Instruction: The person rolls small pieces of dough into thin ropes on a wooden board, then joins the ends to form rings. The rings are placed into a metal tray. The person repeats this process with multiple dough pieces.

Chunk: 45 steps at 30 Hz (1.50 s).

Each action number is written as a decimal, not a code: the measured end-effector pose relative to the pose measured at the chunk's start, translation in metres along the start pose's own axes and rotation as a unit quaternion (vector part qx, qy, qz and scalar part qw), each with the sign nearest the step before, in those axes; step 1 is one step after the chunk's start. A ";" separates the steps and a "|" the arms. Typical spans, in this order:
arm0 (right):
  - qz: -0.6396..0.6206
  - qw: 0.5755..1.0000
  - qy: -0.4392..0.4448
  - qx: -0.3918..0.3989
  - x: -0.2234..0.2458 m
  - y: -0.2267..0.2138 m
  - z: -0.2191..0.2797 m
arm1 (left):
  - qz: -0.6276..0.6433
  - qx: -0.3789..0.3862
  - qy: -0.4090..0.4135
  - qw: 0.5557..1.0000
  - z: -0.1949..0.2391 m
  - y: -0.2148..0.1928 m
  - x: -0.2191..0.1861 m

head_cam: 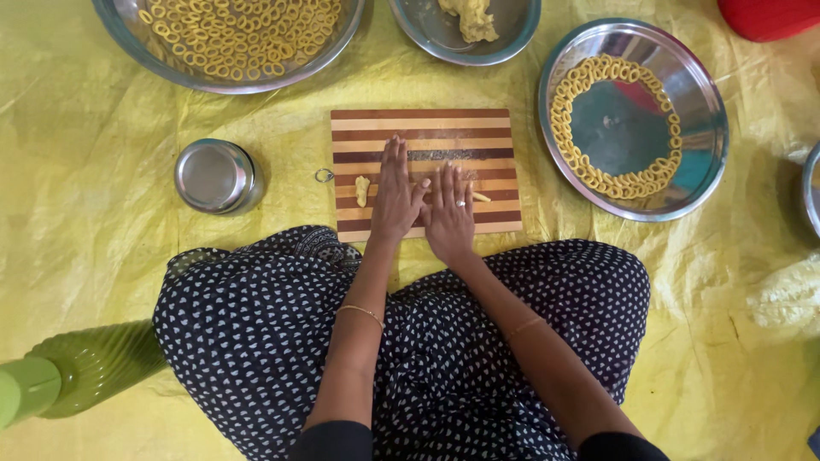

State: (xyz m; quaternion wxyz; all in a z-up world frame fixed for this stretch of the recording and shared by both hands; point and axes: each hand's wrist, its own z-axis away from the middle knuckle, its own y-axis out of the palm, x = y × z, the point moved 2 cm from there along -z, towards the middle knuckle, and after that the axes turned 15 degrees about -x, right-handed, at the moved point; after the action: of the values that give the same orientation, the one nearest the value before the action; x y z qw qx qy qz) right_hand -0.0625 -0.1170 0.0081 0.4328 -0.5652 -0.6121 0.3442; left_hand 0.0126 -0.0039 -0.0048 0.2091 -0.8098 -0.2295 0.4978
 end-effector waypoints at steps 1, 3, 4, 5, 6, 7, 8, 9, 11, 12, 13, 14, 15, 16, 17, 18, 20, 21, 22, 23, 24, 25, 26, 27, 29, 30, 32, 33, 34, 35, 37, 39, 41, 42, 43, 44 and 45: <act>-0.018 1.000 0.019 0.015 -0.001 -0.002 0.005 | -0.004 0.005 -0.001 1.000 -0.001 0.001 0.001; -0.054 0.996 0.056 0.046 -0.003 -0.005 0.015 | -0.014 0.017 -0.004 1.000 0.000 0.002 0.002; -0.054 0.994 0.090 0.028 -0.006 -0.007 0.016 | -0.010 0.006 0.005 1.000 0.000 0.001 0.002; -0.053 0.991 0.123 0.011 -0.012 -0.009 0.016 | -0.005 -0.005 0.015 1.000 0.000 0.001 0.002; -0.053 0.986 0.156 -0.004 -0.017 -0.011 0.017 | -0.001 -0.015 0.024 1.000 0.002 0.000 0.002; -0.048 0.985 0.167 0.002 -0.022 -0.011 0.017 | -0.006 -0.005 0.016 1.000 0.002 0.001 0.002; -0.044 0.983 0.179 0.007 -0.027 -0.010 0.015 | -0.011 0.007 0.010 1.000 0.002 0.001 0.002; -0.039 0.981 0.192 0.013 -0.030 -0.009 0.013 | -0.017 0.019 0.004 1.000 0.001 0.001 0.001; -0.006 0.985 0.173 0.018 -0.035 -0.004 0.002 | -0.006 0.005 0.016 1.000 0.001 -0.002 -0.002; 0.011 0.986 0.163 0.022 -0.038 -0.001 -0.005 | -0.001 -0.002 0.021 1.000 0.001 -0.003 -0.004; 0.015 0.987 0.159 0.013 -0.042 0.003 -0.015 | 0.007 -0.002 0.029 1.000 0.001 -0.004 -0.006; 0.019 0.988 0.154 0.005 -0.046 0.007 -0.028 | 0.014 -0.003 0.037 0.999 0.000 -0.006 -0.006; 0.023 0.988 0.150 -0.003 -0.051 0.012 -0.042 | 0.021 -0.003 0.045 0.999 0.000 -0.008 -0.007; 0.035 0.990 0.139 -0.001 -0.056 0.015 -0.056 | 0.018 0.005 0.048 0.999 0.000 -0.009 -0.008; 0.046 0.991 0.128 0.001 -0.062 0.018 -0.069 | 0.015 0.013 0.051 0.999 -0.001 -0.010 -0.009; 0.058 0.991 0.117 0.002 -0.067 0.022 -0.084 | 0.013 0.020 0.054 0.998 -0.001 -0.010 -0.009; 0.059 0.992 0.109 -0.003 -0.078 0.030 -0.118 | -0.004 0.035 0.059 0.998 -0.003 -0.010 -0.011; 0.059 0.993 0.104 -0.005 -0.083 0.034 -0.135 | -0.012 0.043 0.062 0.997 -0.003 -0.010 -0.012; 0.065 0.991 0.112 0.009 -0.088 0.039 -0.152 | -0.023 0.047 0.063 0.997 -0.005 -0.009 -0.012; 0.071 0.990 0.121 0.024 -0.094 0.043 -0.168 | -0.033 0.052 0.063 0.996 -0.006 -0.008 -0.012; 0.077 0.988 0.129 0.037 -0.098 0.046 -0.181 | -0.044 0.056 0.065 0.995 -0.007 -0.008 -0.012; 0.066 0.988 0.135 0.038 -0.100 0.048 -0.191 | -0.050 0.068 0.061 0.995 -0.007 -0.008 -0.013; 0.055 0.988 0.141 0.036 -0.102 0.050 -0.199 | -0.056 0.078 0.059 0.994 -0.007 -0.007 -0.013; 0.044 0.987 0.148 0.035 -0.103 0.052 -0.203 | -0.062 0.089 0.057 0.993 -0.007 -0.007 -0.013; 0.050 0.991 0.124 0.010 -0.102 0.051 -0.200 | -0.070 0.083 0.058 0.992 -0.006 -0.007 -0.013; 0.053 0.992 0.111 -0.004 -0.101 0.050 -0.195 | -0.074 0.079 0.058 0.992 -0.006 -0.007 -0.013; 0.043 0.994 0.093 -0.032 -0.097 0.045 -0.179 | -0.093 0.088 0.061 0.990 -0.007 -0.005 -0.014; 0.037 0.995 0.083 -0.047 -0.094 0.042 -0.171 | -0.103 0.091 0.062 0.988 -0.009 -0.005 -0.013; 0.036 0.995 0.087 -0.040 -0.090 0.040 -0.158 | -0.102 0.088 0.058 0.989 -0.007 -0.005 -0.013; 0.034 0.995 0.091 -0.033 -0.088 0.038 -0.143 | -0.101 0.084 0.053 0.990 -0.007 -0.004 -0.012; 0.036 0.994 0.095 -0.026 -0.083 0.034 -0.118 | -0.109 0.077 0.054 0.990 -0.006 -0.001 -0.008; 0.046 0.994 0.094 -0.028 -0.079 0.030 -0.096 | -0.129 0.066 0.067 0.987 -0.005 0.003 -0.005; 0.031 0.996 0.089 -0.011 -0.076 0.025 -0.077 | -0.098 0.042 0.060 0.992 -0.003 0.002 -0.005; 0.025 0.996 0.086 -0.003 -0.074 0.022 -0.067 | -0.082 0.029 0.058 0.995 -0.002 0.002 -0.005; 0.015 0.996 0.083 0.002 -0.073 0.018 -0.056 | -0.081 0.030 0.051 0.995 -0.001 0.002 -0.005; 0.006 0.997 0.079 0.007 -0.071 0.014 -0.043 | -0.081 0.031 0.044 0.995 -0.001 0.001 -0.005; -0.003 0.997 0.075 0.011 -0.069 0.009 -0.031 | -0.080 0.032 0.037 0.996 0.000 0.001 -0.005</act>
State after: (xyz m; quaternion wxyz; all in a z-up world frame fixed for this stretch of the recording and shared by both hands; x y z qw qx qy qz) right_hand -0.0316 -0.1861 0.0020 0.4851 -0.5830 -0.5752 0.3066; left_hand 0.0111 -0.0074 -0.0016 0.2821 -0.7997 -0.2694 0.4564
